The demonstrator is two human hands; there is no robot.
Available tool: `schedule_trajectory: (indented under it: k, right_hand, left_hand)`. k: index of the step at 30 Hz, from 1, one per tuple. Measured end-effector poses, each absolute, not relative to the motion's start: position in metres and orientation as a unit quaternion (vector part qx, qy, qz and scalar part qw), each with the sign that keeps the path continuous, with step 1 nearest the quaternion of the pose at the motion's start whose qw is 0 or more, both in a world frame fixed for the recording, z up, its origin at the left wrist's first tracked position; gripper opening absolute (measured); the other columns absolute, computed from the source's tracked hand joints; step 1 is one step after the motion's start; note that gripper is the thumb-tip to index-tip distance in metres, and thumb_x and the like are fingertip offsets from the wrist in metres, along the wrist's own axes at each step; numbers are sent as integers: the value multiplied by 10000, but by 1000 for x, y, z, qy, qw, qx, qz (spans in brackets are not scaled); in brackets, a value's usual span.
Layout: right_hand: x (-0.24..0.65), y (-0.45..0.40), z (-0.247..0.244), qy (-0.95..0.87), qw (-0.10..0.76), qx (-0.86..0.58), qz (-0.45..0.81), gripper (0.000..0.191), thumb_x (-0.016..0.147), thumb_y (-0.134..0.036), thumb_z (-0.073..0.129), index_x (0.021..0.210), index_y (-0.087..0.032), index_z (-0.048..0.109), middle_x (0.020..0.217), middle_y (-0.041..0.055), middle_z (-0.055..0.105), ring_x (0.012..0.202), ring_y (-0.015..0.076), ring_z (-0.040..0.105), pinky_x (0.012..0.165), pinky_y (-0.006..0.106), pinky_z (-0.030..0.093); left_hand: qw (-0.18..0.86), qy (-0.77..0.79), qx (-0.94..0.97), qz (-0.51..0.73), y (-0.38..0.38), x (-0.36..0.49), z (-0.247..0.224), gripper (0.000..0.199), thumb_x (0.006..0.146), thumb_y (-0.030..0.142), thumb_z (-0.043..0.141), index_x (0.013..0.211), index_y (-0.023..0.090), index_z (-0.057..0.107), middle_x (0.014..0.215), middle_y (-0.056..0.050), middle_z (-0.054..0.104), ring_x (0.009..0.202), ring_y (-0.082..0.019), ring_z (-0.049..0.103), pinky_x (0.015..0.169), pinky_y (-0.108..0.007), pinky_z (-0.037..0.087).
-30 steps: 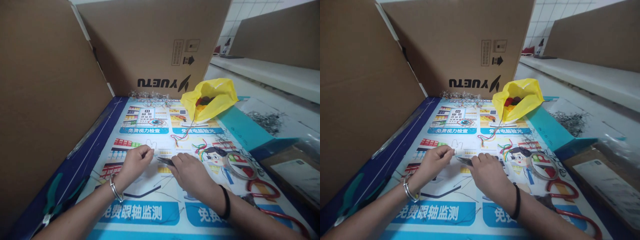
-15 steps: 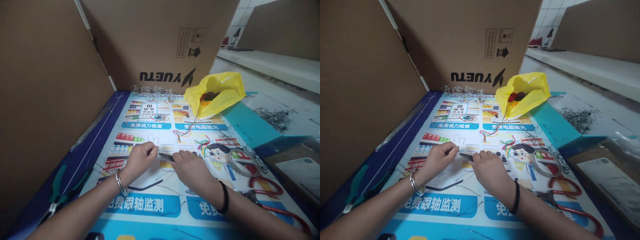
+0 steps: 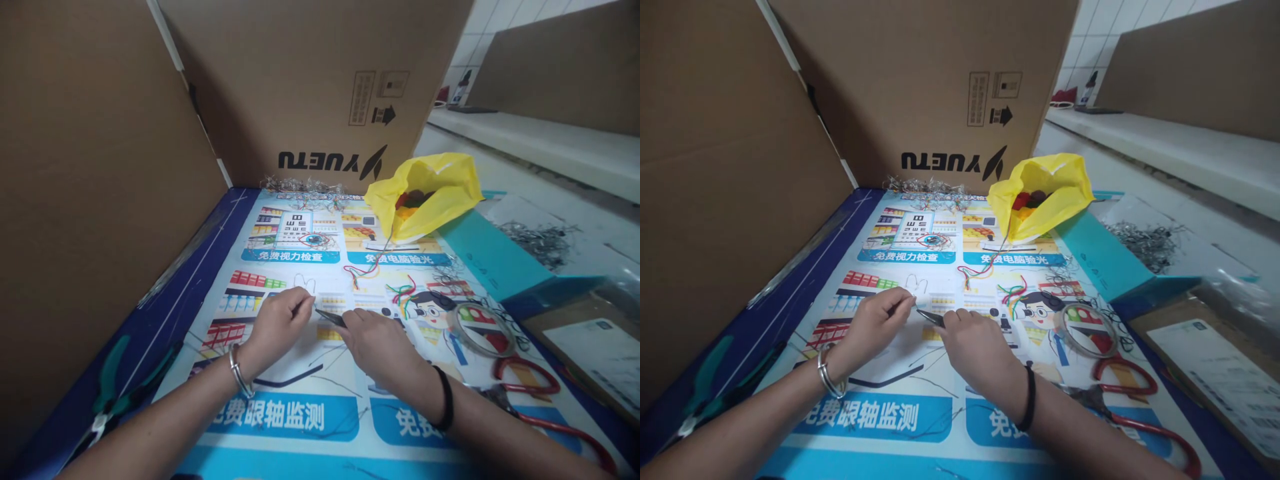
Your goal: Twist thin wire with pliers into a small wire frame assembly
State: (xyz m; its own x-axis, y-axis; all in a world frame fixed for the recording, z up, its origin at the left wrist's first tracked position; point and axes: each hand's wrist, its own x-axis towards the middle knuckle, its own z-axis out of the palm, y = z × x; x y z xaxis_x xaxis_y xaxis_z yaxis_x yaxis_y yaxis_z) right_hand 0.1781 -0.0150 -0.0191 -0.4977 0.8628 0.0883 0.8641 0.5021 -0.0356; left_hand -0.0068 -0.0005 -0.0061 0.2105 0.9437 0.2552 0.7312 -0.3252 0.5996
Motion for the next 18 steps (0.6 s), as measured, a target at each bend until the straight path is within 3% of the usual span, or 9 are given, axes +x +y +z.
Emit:
schedule_trajectory:
  k: [5, 11, 14, 18]
  right_hand:
    - [181, -14, -18, -861, 72, -503, -18, 218, 897, -338, 414, 819, -172, 532, 765, 65, 587, 699, 197, 533, 583, 287, 308]
    - [185, -9, -18, -873, 124, -463, -85, 166, 862, -316, 477, 783, -180, 530, 767, 58, 536, 755, 202, 459, 666, 307, 292]
    - [188, -7, -19, -880, 135, -436, -133, 122, 842, -278, 500, 772, -186, 541, 753, 53, 516, 748, 205, 434, 665, 322, 274]
    - [193, -8, -18, -889, 155, -383, -200, 122, 857, -200, 464, 914, -176, 569, 779, 50, 528, 754, 197, 429, 687, 346, 276]
  left_hand:
    - [299, 581, 682, 328, 4, -10, -4, 301, 826, 305, 440, 561, 171, 488, 493, 35, 480, 483, -108, 454, 482, -205, 327]
    - [478, 576, 561, 354, 11, -13, -6, 258, 775, 375, 500, 651, 160, 574, 447, 52, 462, 395, -91, 421, 410, -190, 340]
    - [519, 552, 554, 343, 11, -12, -5, 253, 763, 360, 521, 633, 152, 583, 465, 45, 481, 405, -78, 430, 422, -186, 333]
    - [529, 552, 554, 329, 10, -12, -4, 270, 764, 371, 527, 625, 147, 586, 450, 48, 463, 397, -73, 423, 417, -186, 313]
